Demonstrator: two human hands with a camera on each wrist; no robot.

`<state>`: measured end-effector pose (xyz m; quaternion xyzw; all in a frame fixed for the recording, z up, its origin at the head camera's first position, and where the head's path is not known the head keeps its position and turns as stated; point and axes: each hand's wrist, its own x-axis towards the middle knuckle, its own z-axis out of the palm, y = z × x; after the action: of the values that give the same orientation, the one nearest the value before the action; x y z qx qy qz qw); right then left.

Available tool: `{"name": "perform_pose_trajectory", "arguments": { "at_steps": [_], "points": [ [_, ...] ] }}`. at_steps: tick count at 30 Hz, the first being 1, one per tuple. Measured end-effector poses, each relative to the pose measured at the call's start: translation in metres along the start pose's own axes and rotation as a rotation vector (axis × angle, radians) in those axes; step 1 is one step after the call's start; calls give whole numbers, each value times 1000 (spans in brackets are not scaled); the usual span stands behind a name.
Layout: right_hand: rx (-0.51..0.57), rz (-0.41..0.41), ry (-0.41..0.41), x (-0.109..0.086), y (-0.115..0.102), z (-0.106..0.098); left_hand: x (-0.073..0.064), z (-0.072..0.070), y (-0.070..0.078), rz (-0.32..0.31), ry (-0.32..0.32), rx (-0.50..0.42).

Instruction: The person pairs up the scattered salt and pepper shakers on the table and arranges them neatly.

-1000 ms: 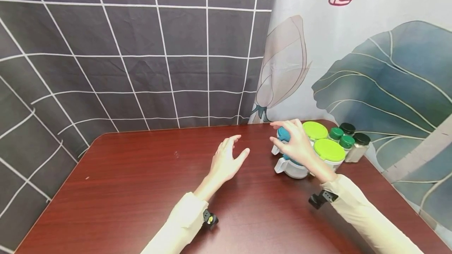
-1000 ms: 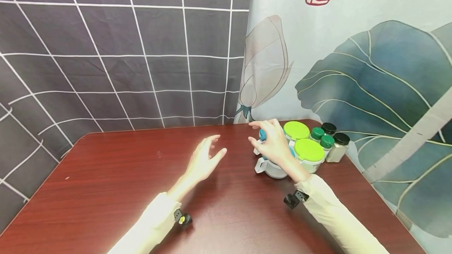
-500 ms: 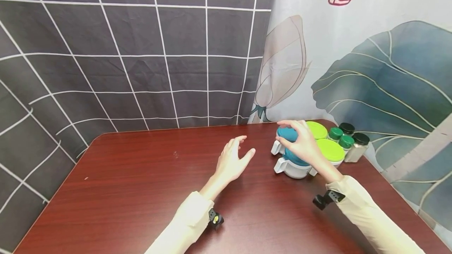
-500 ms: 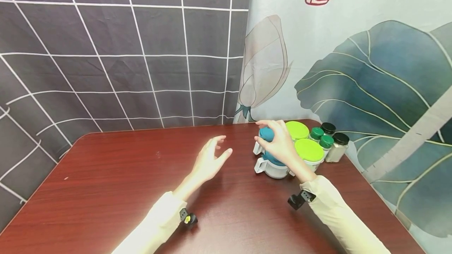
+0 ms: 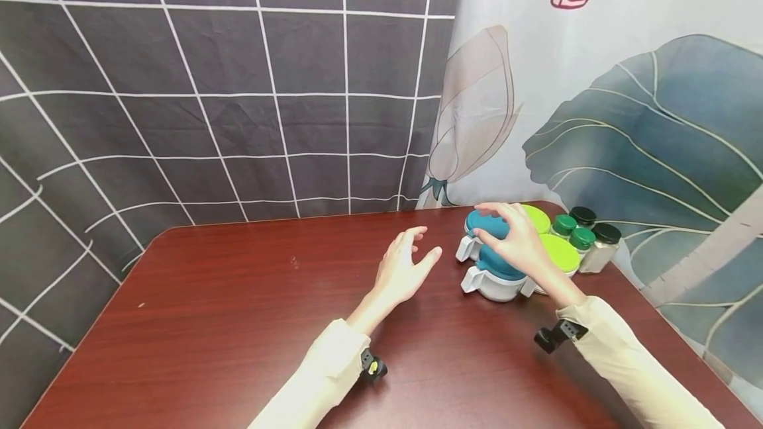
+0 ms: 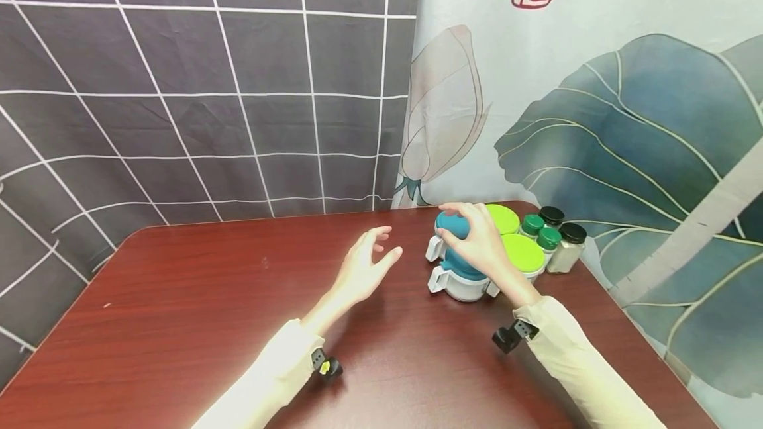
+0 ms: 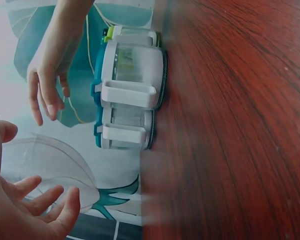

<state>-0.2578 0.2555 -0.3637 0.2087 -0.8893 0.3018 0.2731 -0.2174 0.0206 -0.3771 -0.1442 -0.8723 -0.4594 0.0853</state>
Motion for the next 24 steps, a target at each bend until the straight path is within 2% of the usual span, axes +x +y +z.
{"name": "perform_pose_trajectory", "arguments": {
  "at_steps": [8, 16, 24],
  "points": [
    [-28, -1, 8, 0, 4, -6, 3, 7, 5, 3, -12, -19],
    [-31, -24, 39, -1, 2, -12, 5, 15, 9, -10, -61, -29],
    [-28, -39, 62, 0, 11, -18, 8, 27, 13, -25, -97, -45]
  ]
}}
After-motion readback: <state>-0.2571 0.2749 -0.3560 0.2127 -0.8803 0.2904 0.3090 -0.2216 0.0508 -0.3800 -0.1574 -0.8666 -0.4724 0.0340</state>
